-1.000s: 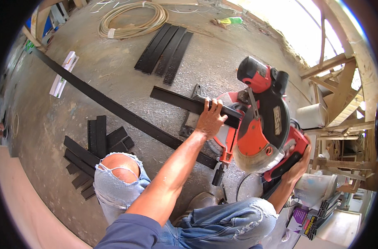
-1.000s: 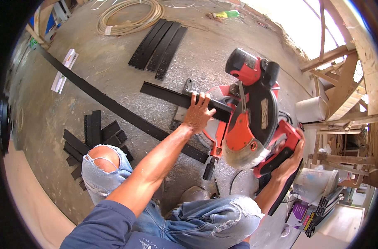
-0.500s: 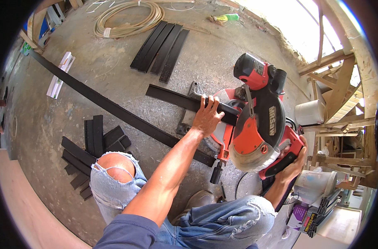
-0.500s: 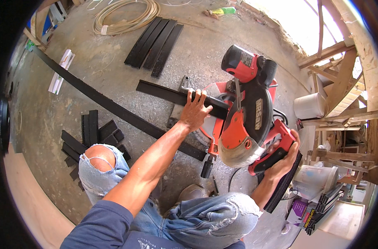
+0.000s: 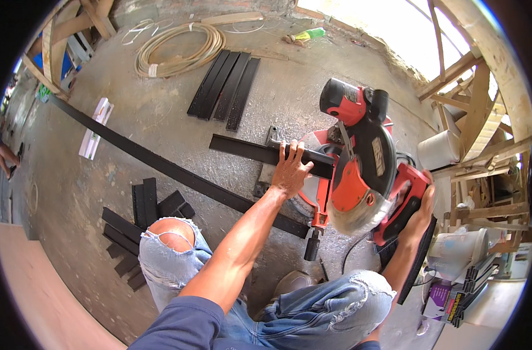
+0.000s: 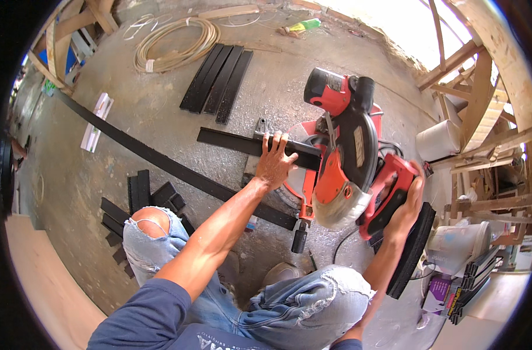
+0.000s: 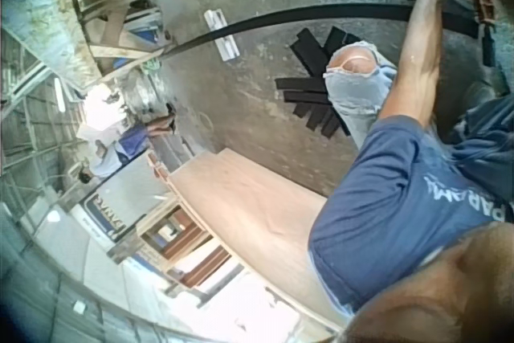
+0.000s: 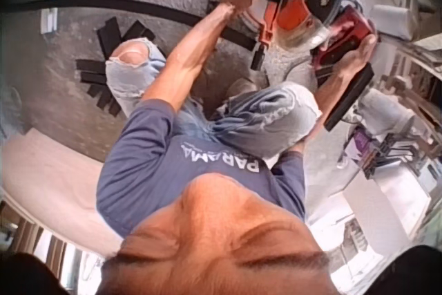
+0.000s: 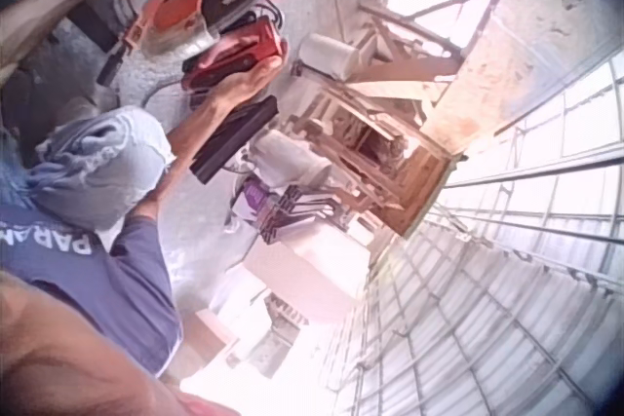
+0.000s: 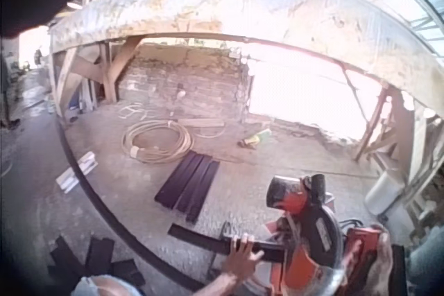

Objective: The person measures a black wooden board with a tape measure and cuts it using a miter saw.

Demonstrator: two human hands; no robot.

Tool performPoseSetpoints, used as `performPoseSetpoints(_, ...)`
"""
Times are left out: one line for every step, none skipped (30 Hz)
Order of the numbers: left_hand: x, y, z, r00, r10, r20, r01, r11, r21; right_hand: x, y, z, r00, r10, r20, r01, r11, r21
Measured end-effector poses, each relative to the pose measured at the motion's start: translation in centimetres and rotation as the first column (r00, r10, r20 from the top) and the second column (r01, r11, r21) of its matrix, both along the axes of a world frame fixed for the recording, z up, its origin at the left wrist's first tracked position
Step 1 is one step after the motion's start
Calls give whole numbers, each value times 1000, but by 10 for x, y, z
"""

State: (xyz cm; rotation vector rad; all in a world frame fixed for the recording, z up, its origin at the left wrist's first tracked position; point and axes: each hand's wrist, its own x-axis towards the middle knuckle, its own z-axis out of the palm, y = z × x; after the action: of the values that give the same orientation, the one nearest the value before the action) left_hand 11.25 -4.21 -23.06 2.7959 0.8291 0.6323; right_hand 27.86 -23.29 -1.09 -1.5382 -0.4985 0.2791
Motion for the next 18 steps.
performPoseSetpoints(6,-2,3,1000,-3,25,4,1000,-17,13,3,13,997,66,28,-65,998,-19)
performPoseSetpoints(12,-4,6,999,-7,50,9,999,-36,28,4,28,990,131,56,-129,991,-42)
performPoseSetpoints(2,-3,3,1000,10,-7,-11,998,-57,34,16,29,987,158,28,-156,985,-68)
performPoseSetpoints(-2,-4,2,1000,5,-24,-6,999,-35,39,24,37,983,183,22,-180,979,-90)
performPoseSetpoints(-5,-4,2,1000,15,22,-14,999,-39,52,32,43,976,217,-2,-216,971,-101)
performPoseSetpoints(-6,-6,1,997,18,74,-14,999,-47,65,39,48,969,246,-20,-247,962,-116)
performPoseSetpoints(-5,-8,2,994,8,110,-3,999,-45,74,45,55,972,232,-20,-233,967,-100)
performPoseSetpoints(-6,-10,2,994,-8,105,11,1000,-29,82,50,62,964,263,-45,-266,958,-107)
performPoseSetpoints(-8,-13,1,985,30,169,-27,999,-20,89,56,63,953,293,-76,-300,947,-117)
performPoseSetpoints(-10,-15,2,969,66,238,-64,998,-14,93,60,65,956,281,-78,-288,952,-105)
performPoseSetpoints(-11,-15,3,971,49,234,-49,999,-3,95,63,67,940,327,-101,-335,939,-75)
performPoseSetpoints(-16,-13,3,913,240,329,-224,971,-86,99,67,67,919,373,-127,-381,924,-42)
performPoseSetpoints(-19,-12,3,812,419,406,-373,908,-192,104,70,68,907,394,-152,-400,916,-11)
performPoseSetpoints(-21,-10,2,676,580,454,-491,815,-309,106,70,69,910,379,-168,-383,924,6)
performPoseSetpoints(-27,1,-6,506,777,374,-676,627,-387,100,77,71,901,384,-203,-382,923,52)
performPoseSetpoints(-28,9,-7,300,915,271,-803,396,-446,103,77,71,894,380,-237,-370,925,89)
performPoseSetpoints(-29,20,-7,109,991,84,-788,137,-600,118,77,65,862,438,-255,-430,899,88)
performPoseSetpoints(-22,26,-2,-56,988,-144,-711,-141,-689,138,69,59,834,482,-267,-480,874,76)
